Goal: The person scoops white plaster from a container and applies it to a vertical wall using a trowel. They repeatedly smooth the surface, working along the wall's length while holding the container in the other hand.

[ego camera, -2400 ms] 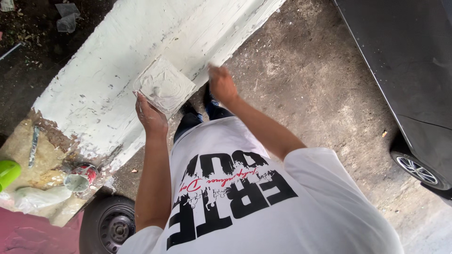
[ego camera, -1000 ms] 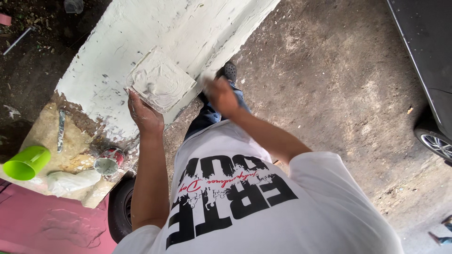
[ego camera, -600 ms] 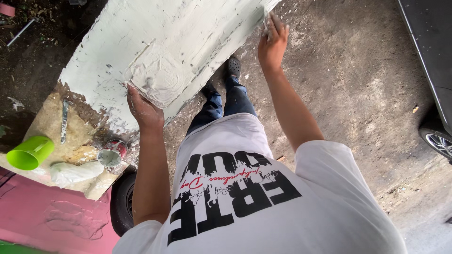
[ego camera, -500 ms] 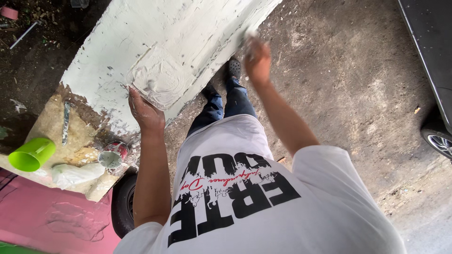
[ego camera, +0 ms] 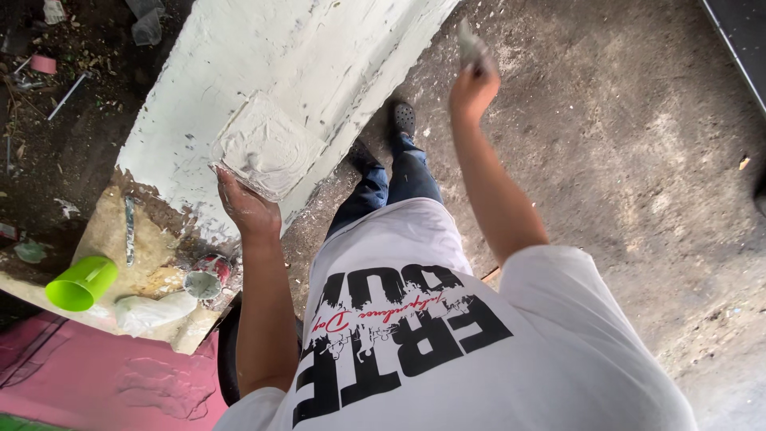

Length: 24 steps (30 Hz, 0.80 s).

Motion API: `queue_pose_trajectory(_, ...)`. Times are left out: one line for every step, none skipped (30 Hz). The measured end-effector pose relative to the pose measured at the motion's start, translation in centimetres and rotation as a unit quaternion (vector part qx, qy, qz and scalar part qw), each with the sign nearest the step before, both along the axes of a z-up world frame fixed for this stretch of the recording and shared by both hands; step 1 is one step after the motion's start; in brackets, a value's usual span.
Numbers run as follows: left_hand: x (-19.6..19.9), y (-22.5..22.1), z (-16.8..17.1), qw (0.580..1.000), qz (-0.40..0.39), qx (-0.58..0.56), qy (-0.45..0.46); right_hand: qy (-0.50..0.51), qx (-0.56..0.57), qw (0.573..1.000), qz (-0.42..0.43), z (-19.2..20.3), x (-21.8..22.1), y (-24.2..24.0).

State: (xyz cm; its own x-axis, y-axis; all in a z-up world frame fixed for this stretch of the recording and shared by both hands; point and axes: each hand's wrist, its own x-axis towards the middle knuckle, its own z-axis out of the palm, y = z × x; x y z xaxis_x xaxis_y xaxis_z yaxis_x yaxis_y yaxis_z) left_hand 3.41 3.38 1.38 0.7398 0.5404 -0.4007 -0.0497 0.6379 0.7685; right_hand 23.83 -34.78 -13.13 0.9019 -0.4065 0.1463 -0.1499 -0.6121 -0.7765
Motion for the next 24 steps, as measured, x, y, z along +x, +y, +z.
queue_pose_trajectory(0.0, -0.3, 0.0, 1.0, -0.006, -0.001, 0.002, 0.035, 0.133, 0.989, -0.044, -0.7, 2.1, -1.0)
queue_pose_trajectory(0.0, -0.5, 0.1, 1.0, -0.013, -0.003, 0.002, 0.069, 0.264, 0.958, -0.09, -1.2, 3.6, -1.6)
queue_pose_trajectory(0.0, -0.7, 0.1, 1.0, -0.02, -0.006, 0.002, 0.046, 0.331, 0.939, -0.074, -1.7, 4.5, -1.9)
queue_pose_trajectory(0.1, -0.8, 0.1, 1.0, -0.027, -0.007, 0.002, 0.022, 0.398, 0.915, -0.058, -1.9, 5.3, -1.7)
queue_pose_trajectory(0.3, -0.9, 0.1, 1.0, -0.028, -0.01, 0.003, -0.003, 0.462, 0.886, -0.041, -2.1, 5.4, -1.3)
queue_pose_trajectory(0.2, -1.0, 0.2, 1.0, -0.027, -0.013, 0.006, 0.021, 0.466, 0.883, -0.046, -2.3, 5.1, -0.8)
queue_pose_trajectory(0.3, -1.0, 0.2, 0.999, -0.026, -0.017, 0.009, 0.046, 0.47, 0.88, -0.05, -2.4, 4.6, 0.0)
queue_pose_trajectory(0.4, -1.0, 0.2, 1.0, -0.026, -0.013, 0.011, 0.072, 0.473, 0.877, -0.053, -2.4, 4.0, 0.8)
queue_pose_trajectory(0.4, -1.0, 0.3, 0.999, -0.027, -0.009, 0.014, 0.082, 0.465, 0.881, -0.039, -2.3, 3.1, 1.4)
queue_pose_trajectory(0.3, -0.9, 0.3, 1.0, -0.027, -0.005, 0.015, 0.092, 0.456, 0.885, -0.024, -2.3, 2.1, 2.0)
queue_pose_trajectory(0.3, -0.8, 0.3, 0.999, -0.028, -0.002, 0.016, 0.102, 0.448, 0.888, -0.009, -2.3, 1.1, 2.5)
queue_pose_trajectory(0.2, -0.7, 0.2, 0.999, -0.028, 0.001, 0.017, 0.101, 0.446, 0.889, 0.009, -2.2, 0.2, 3.0)
queue_pose_trajectory(0.0, -0.7, 0.3, 0.999, -0.028, 0.004, 0.018, 0.1, 0.443, 0.89, 0.027, -2.2, -0.8, 3.4)
queue_pose_trajectory(0.1, -0.6, 0.2, 0.999, -0.031, 0.002, 0.013, 0.097, 0.441, 0.891, 0.044, -2.2, -1.6, 3.7)
queue_pose_trajectory(0.2, -0.6, 0.2, 0.999, -0.035, 0.0, 0.007, 0.107, 0.432, 0.894, 0.049, -2.1, -2.4, 4.0)
queue_pose_trajectory(0.2, -0.6, 0.3, 0.999, -0.039, -0.002, 0.002, 0.118, 0.423, 0.897, 0.052, -2.1, -3.2, 4.4)
queue_pose_trajectory(0.2, -0.6, 0.4, 0.999, -0.045, -0.003, 0.001, 0.129, 0.413, 0.9, 0.056, -2.0, -4.1, 4.7)
queue_pose_trajectory(0.2, -0.7, 0.4, 0.999, -0.05, -0.004, -0.001, 0.148, 0.364, 0.917, 0.063, -1.9, -4.9, 5.0)
queue_pose_trajectory(0.3, -0.7, 0.4, 0.998, -0.055, -0.006, -0.002, 0.167, 0.314, 0.932, 0.069, -1.8, -5.6, 5.3)
queue_pose_trajectory(0.4, -0.8, 0.4, 0.999, -0.053, -0.005, -0.003, 0.186, 0.263, 0.944, 0.076, -1.8, -6.2, 5.7)
queue_pose_trajectory(0.5, -0.8, 0.4, 0.999, -0.051, -0.005, -0.004, 0.161, 0.33, 0.926, 0.09, -1.7, -6.7, 6.0)
queue_pose_trajectory(0.6, -0.9, 0.4, 0.999, -0.049, -0.004, -0.004, 0.135, 0.395, 0.903, 0.104, -1.6, -7.4, 6.4)
queue_pose_trajectory(0.6, -0.9, 0.4, 0.999, -0.05, 0.002, -0.007, 0.109, 0.458, 0.874, 0.116, -1.6, -8.1, 6.6)
queue_pose_trajectory(0.7, -1.0, 0.3, 0.999, -0.051, 0.007, -0.01, 0.133, 0.459, 0.871, 0.118, -1.5, -8.7, 6.8)
